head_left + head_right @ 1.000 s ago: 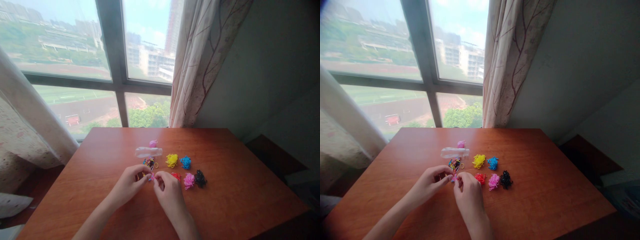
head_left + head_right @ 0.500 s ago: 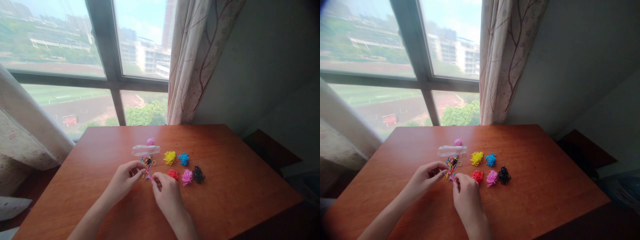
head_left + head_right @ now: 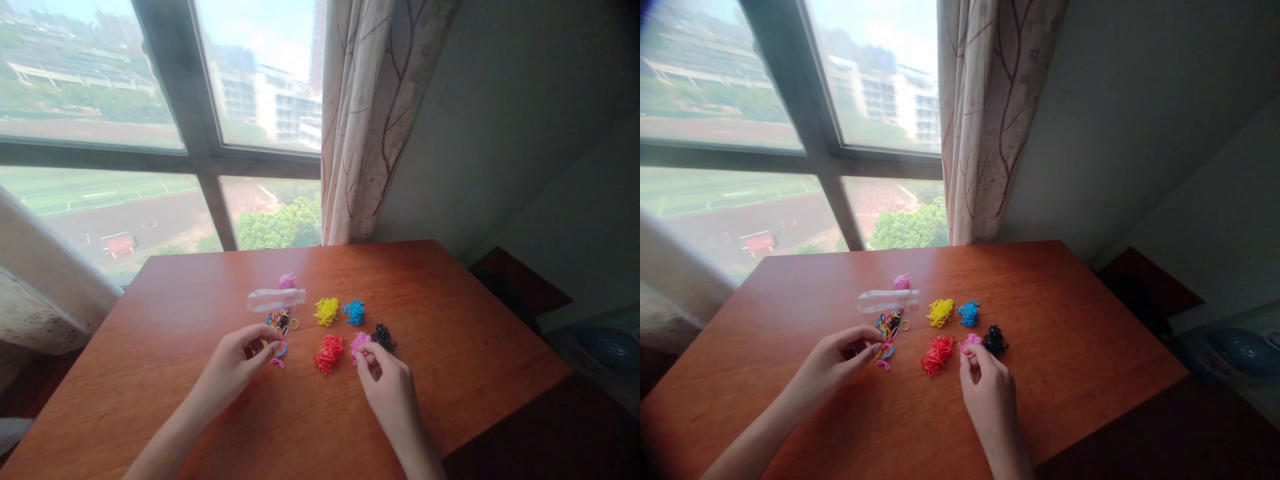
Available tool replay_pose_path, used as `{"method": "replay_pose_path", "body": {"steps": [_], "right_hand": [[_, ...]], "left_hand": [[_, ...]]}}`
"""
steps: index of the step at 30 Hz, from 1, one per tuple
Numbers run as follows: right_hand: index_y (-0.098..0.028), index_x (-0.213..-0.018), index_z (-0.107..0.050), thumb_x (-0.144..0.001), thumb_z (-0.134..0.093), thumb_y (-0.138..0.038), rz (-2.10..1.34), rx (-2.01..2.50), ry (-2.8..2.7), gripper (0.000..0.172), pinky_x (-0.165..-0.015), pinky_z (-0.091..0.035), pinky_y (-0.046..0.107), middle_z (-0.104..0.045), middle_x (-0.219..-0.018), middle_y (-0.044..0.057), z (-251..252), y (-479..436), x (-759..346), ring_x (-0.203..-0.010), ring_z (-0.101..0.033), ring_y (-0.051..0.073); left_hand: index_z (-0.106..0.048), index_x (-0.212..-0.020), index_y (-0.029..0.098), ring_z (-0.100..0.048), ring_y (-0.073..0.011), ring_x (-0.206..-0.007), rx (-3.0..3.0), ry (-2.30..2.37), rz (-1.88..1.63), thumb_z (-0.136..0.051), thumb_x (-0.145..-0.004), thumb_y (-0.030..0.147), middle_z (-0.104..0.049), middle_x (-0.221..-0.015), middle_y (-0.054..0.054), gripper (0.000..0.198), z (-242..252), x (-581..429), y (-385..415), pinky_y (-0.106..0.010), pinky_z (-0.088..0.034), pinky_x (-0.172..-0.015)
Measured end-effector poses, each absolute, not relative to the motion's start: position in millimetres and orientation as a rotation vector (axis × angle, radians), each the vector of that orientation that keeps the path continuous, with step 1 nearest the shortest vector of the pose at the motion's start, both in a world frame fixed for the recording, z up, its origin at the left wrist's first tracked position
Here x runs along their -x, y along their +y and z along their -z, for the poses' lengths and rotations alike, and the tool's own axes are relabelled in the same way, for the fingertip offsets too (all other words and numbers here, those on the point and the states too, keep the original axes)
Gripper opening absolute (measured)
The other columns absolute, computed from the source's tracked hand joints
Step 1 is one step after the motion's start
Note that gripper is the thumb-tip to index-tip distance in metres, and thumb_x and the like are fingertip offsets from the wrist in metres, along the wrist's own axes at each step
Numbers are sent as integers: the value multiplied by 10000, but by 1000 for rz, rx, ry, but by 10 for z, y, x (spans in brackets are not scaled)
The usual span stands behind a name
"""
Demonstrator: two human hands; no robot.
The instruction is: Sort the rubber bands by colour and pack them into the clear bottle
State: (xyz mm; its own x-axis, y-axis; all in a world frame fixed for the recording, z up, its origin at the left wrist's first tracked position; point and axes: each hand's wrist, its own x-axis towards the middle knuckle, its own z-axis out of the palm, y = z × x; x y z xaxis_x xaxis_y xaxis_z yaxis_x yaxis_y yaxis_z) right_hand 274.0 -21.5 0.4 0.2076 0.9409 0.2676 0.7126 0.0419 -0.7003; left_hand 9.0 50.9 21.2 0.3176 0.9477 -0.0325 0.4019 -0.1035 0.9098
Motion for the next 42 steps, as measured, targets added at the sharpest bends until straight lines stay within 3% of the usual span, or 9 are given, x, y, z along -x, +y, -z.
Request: {"method": "replay_pose_path", "body": {"steps": [11, 16, 22, 31, 35, 42], "right_hand": [[-204, -972, -702, -911, -505, -266, -198, 1785, -1565, 215, -593, -479, 233, -726, -748, 32, 115, -215, -2908, -610, -669, 162], [-197, -982, -694, -934, -488, -263, -195, 1728, -1532, 222, -593, -499, 223, -725, -751, 31, 143, -373, -2825, -609, -677, 155], [-183, -1008, -682, -945, -442, -201, -231, 1622, -1653, 249, -714, -543, 243, -749, -910, 75, 254, -549, -2599, -782, -725, 181], [-203, -929, -686, -952, -412, -176, -350, 1619, -1711, 276, -687, -524, 268, -729, -809, 60, 267, -627, -2527, -725, -707, 195], [-199, -980, -675, -951, -404, -160, -346, 1605, -1719, 275, -730, -511, 270, -735, -863, 60, 268, -628, -2524, -761, -707, 192], [-224, -986, -661, -927, -454, -166, -379, 1623, -1766, 224, -695, -469, 253, -717, -834, 25, 182, -579, -2354, -726, -687, 176]], "left_hand": [[-680, -892, 160, -569, -134, -573, -1685, 1236, -745, -578, -846, 358, -651, -646, -9, 228, -159, -191, 508, -221, -400, -541], [-666, -800, 172, -466, -100, -513, -1954, 1218, -749, -527, -852, 258, -546, -564, 33, 172, -262, -512, 449, -199, -343, -503], [-657, -826, 202, -580, -114, -628, -2287, 1089, -609, -508, -807, 94, -684, -778, -6, 185, -341, -1102, 439, -200, -407, -586], [-674, -928, 255, -663, -182, -815, -2408, 1056, -491, -549, -852, 175, -702, -966, -24, 167, -265, -1486, 475, -245, -464, -682], [-656, -973, 259, -671, -193, -851, -2413, 1089, -468, -522, -878, 191, -682, -1037, -31, 178, -315, -1331, 437, -258, -476, -708], [-635, -933, 242, -598, -132, -648, -2310, 1403, -594, -464, -922, 267, -670, -922, -14, 173, -270, -587, 356, -223, -440, -611]]}}
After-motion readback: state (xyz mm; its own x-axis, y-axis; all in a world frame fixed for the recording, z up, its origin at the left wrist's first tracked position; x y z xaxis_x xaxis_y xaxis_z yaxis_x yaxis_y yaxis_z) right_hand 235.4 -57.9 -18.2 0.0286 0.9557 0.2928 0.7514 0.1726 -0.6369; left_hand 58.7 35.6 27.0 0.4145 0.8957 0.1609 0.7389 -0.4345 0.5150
